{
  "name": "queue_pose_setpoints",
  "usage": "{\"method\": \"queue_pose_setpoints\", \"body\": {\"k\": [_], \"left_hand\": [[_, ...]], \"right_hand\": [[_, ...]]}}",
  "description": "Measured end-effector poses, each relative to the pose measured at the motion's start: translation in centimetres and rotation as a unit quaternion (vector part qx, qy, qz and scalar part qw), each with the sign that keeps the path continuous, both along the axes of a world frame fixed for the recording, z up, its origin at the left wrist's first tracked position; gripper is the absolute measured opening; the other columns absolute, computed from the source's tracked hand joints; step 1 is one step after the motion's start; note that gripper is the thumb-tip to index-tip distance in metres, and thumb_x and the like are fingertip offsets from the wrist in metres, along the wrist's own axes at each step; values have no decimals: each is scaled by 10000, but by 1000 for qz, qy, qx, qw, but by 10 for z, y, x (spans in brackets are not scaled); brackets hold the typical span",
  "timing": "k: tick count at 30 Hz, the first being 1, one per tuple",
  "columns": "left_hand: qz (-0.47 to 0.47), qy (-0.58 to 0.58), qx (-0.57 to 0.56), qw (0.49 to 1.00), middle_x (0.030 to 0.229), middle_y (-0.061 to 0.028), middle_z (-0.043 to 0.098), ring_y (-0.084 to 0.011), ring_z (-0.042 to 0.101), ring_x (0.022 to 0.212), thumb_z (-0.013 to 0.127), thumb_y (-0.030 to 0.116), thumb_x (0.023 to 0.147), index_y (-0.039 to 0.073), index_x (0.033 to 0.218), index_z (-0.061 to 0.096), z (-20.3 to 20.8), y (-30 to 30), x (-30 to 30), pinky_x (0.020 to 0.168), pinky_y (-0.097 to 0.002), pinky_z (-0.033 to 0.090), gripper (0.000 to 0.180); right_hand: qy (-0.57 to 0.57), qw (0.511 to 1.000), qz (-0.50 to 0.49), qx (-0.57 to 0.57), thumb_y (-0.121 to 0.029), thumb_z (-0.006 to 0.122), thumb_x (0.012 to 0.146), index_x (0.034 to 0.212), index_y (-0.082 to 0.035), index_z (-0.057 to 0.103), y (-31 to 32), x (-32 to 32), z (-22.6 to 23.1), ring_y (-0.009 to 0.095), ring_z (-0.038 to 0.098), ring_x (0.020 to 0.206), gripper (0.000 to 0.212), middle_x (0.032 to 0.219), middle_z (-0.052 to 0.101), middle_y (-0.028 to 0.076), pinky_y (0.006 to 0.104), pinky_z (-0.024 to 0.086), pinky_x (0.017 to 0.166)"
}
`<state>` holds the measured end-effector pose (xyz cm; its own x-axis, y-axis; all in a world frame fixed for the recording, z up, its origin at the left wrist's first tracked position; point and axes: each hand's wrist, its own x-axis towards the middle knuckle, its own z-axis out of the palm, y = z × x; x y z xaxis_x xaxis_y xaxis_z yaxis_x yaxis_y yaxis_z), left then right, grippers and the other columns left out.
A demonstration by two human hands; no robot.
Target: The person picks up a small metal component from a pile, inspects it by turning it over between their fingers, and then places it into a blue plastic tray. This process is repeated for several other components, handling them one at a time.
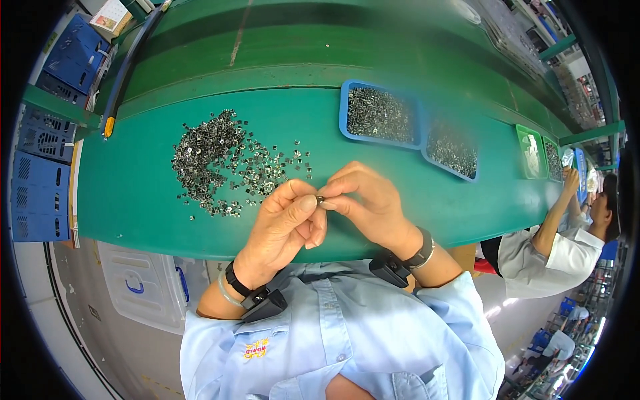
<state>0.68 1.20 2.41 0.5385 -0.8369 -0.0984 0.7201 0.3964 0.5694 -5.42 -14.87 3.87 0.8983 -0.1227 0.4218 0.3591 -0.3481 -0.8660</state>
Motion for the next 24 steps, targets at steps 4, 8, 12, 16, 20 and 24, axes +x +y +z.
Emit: {"method": "queue_pose_setpoints", "body": {"k": [4,8,12,16,20,24], "left_hand": [[-7,4,-4,1000,732,-80,599,-146,517,537,562,196,909,50,944,528,-2,1,2,442,-250,372,154],[-11,3,-12,1000,720,-78,595,-144,515,533,563,192,908,51,943,528,-2,1,2,440,-250,374,150],[0,11,-6,1000,690,-73,585,-144,513,524,568,189,905,51,929,527,1,0,0,439,-250,377,146],[-5,15,0,1000,665,-66,573,-144,514,520,572,188,903,49,909,528,1,0,1,438,-252,380,146],[-14,0,32,999,654,-59,563,-145,516,519,569,188,905,49,892,529,1,1,5,438,-253,382,145],[-17,-4,57,998,648,-58,554,-145,515,520,558,193,912,49,898,525,-3,2,5,447,-251,385,148]], "right_hand": [[-9,1000,1,13,-43,709,736,834,-62,629,0,2,0,187,597,745,128,809,627,53,287,473,636],[-6,1000,8,-4,-45,707,739,830,-63,628,-1,2,3,190,601,735,122,801,629,54,290,474,626],[-12,999,17,-25,-50,703,744,831,-62,628,-1,2,5,195,607,726,116,796,630,57,294,477,615],[-10,999,14,-43,-53,698,749,830,-63,628,-1,1,6,199,611,718,108,790,631,57,296,479,602],[-20,997,5,-69,-54,699,748,830,-65,628,-2,0,-1,202,610,713,108,795,631,56,294,479,597],[-22,994,1,-111,-56,703,745,826,-64,627,-4,1,-6,203,608,712,111,801,631,54,294,477,598]]}}
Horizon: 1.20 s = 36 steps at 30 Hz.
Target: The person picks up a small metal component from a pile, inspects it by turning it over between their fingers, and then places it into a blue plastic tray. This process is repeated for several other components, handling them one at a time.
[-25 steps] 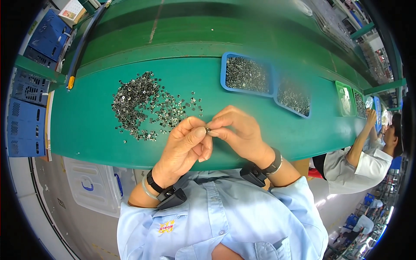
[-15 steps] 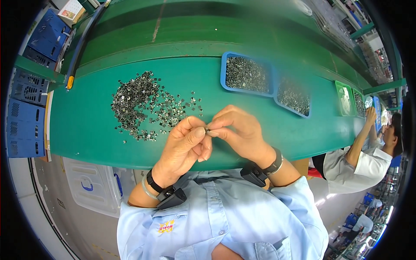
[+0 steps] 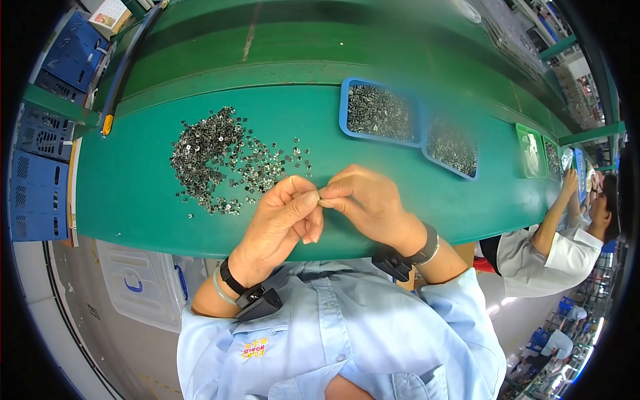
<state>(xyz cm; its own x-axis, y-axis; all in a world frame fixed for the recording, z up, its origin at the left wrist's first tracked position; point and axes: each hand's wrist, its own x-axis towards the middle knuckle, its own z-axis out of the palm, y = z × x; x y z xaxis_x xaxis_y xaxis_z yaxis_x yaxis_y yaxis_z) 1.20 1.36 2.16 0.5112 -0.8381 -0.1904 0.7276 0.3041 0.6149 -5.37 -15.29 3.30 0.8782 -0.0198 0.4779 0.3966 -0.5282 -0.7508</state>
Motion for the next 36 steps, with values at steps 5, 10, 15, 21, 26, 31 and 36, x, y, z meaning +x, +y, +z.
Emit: {"method": "queue_pose_setpoints", "body": {"k": [5,10,15,21,26,31,36], "left_hand": [[13,25,-21,999,649,-62,552,-141,514,530,545,206,921,52,929,514,5,-1,-7,467,-246,391,158],[11,20,-20,1000,651,-65,553,-139,513,538,543,217,922,54,958,508,5,-1,-7,479,-246,396,171],[15,5,-21,1000,654,-66,556,-135,511,538,558,202,913,57,946,524,2,-2,-8,477,-247,399,153],[14,-15,-14,1000,627,-42,525,-143,463,494,575,194,901,68,971,523,1,-1,-8,467,-269,374,154],[6,3,-23,1000,628,-45,535,-146,476,494,582,192,896,68,944,512,0,-1,-7,464,-268,374,151],[3,-16,-6,1000,644,-56,553,-150,505,507,577,190,898,68,943,508,-1,0,-7,458,-269,377,147],[9,-19,19,1000,693,-61,572,-133,515,532,552,179,914,56,965,518,2,-2,-8,471,-251,393,138]], "right_hand": [[3,999,10,43,-57,710,737,832,-62,628,1,0,1,203,605,711,125,804,629,57,296,477,601],[5,998,6,59,-59,714,732,842,-62,635,-1,0,2,203,605,721,135,808,632,58,296,478,609],[13,997,7,70,-55,704,739,852,-62,643,1,-3,3,201,607,734,129,817,637,58,295,479,618],[23,996,9,86,-50,686,759,858,-60,645,3,-6,2,194,607,745,108,827,640,56,294,480,627],[24,994,17,108,-51,677,772,870,-60,639,4,-6,-3,187,608,740,105,820,634,52,288,487,622],[28,993,2,115,-61,679,775,871,-57,633,7,-8,-9,184,607,735,106,813,630,51,286,487,620],[39,995,-1,89,-54,670,781,859,-58,633,2,-6,-7,184,606,741,86,813,633,48,291,482,635]]}}
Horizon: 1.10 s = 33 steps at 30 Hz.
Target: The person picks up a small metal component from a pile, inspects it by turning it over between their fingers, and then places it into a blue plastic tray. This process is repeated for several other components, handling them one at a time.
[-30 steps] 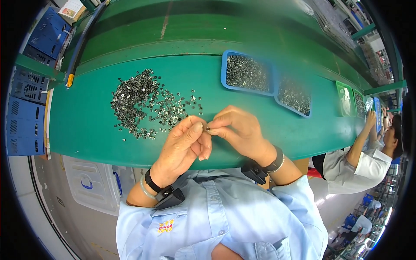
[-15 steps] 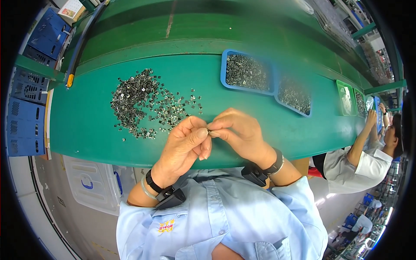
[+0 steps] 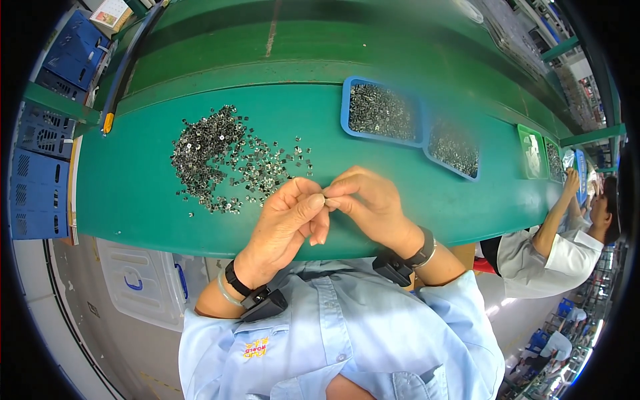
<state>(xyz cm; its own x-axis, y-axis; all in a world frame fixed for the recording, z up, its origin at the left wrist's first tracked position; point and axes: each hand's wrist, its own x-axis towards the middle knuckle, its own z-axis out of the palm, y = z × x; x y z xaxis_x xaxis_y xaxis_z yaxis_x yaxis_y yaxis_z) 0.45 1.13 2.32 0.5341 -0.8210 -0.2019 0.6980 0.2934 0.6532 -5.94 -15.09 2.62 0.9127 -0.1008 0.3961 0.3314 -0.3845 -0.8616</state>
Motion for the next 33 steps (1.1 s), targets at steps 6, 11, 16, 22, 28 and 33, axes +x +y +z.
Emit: {"method": "queue_pose_setpoints", "body": {"k": [6,11,16,22,28,33], "left_hand": [[43,5,23,999,697,-52,567,-120,507,539,533,181,926,57,1009,522,-3,12,5,478,-240,388,150],[57,45,37,997,676,-44,553,-119,502,535,534,166,924,60,1019,526,-18,25,6,474,-245,382,142],[59,64,43,995,664,-39,545,-116,501,533,537,158,921,58,1011,528,-19,27,8,473,-243,382,135],[54,49,44,996,684,-39,554,-109,504,539,543,163,918,49,1016,529,-16,30,13,478,-237,385,151],[60,0,114,992,760,-42,579,-102,527,596,539,175,924,34,1043,531,-5,17,12,504,-229,407,185],[46,-26,88,995,799,-48,598,-101,533,623,538,184,926,24,1044,541,-6,9,12,521,-224,418,199]], "right_hand": [[11,985,-157,-71,-40,634,790,876,-53,632,-51,26,17,223,606,773,88,857,625,85,319,484,707],[-69,931,-192,-302,-92,654,774,890,-62,629,-77,51,10,263,585,830,122,894,601,90,350,484,729],[1,940,-43,-339,-117,661,763,879,-63,623,-36,65,-9,281,569,822,134,880,577,89,368,479,707],[27,920,-1,-390,-114,667,741,859,-71,621,-23,71,-17,263,563,784,134,838,567,62,366,465,665],[-10,951,19,-308,-117,673,736,863,-79,628,-12,48,10,255,562,778,139,838,573,53,353,461,659],[-6,965,38,-259,-111,694,724,879,-74,627,-2,30,22,247,566,794,172,860,587,48,343,461,682]]}}
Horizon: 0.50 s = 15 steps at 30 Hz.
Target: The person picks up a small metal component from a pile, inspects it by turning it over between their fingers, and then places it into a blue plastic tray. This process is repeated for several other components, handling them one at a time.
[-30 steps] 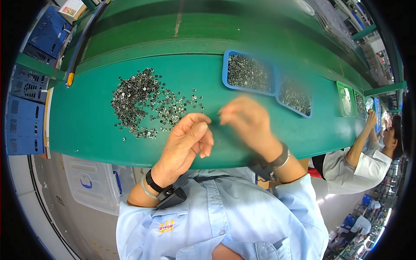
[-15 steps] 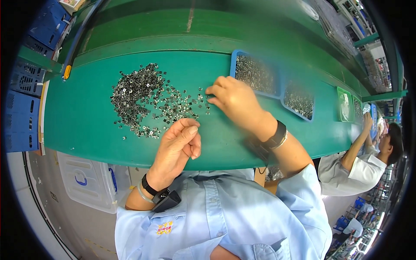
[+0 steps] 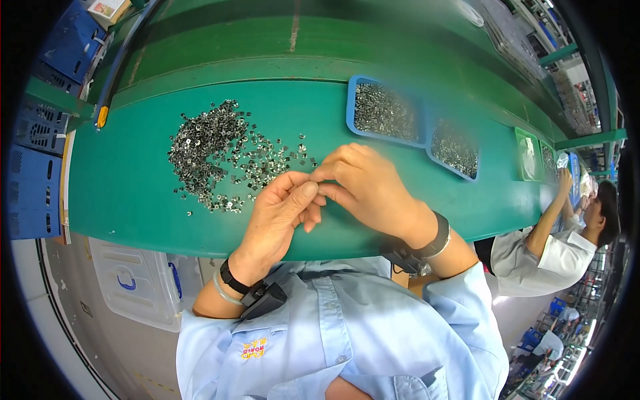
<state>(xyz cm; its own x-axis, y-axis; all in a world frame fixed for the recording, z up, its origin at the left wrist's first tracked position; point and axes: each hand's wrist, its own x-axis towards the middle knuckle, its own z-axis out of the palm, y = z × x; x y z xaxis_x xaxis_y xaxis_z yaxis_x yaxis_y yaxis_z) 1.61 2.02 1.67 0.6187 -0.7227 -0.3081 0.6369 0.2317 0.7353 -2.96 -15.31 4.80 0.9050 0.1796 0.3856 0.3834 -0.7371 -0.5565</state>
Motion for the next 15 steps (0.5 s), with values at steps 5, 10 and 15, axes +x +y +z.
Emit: {"method": "queue_pose_setpoints", "body": {"k": [5,10,15], "left_hand": [[-13,25,-60,998,829,-57,613,-103,531,620,541,190,925,18,1027,561,-4,-2,0,523,-223,421,201],[-12,39,-95,995,854,-64,622,-105,535,620,533,199,929,12,1018,579,-8,-3,-3,520,-226,423,212],[-19,29,-84,996,853,-67,623,-108,539,622,526,206,933,11,1024,580,-2,-6,-5,516,-228,429,222]], "right_hand": [[24,995,-29,93,-74,702,727,916,-75,624,1,-9,-3,233,569,830,204,892,595,51,338,460,720],[3,985,-49,166,-42,690,742,947,-82,615,3,-15,-9,228,562,855,222,909,591,53,334,455,741],[-25,979,-103,171,-74,685,730,930,-95,620,11,-19,-13,247,550,841,212,895,572,56,340,456,723]]}}
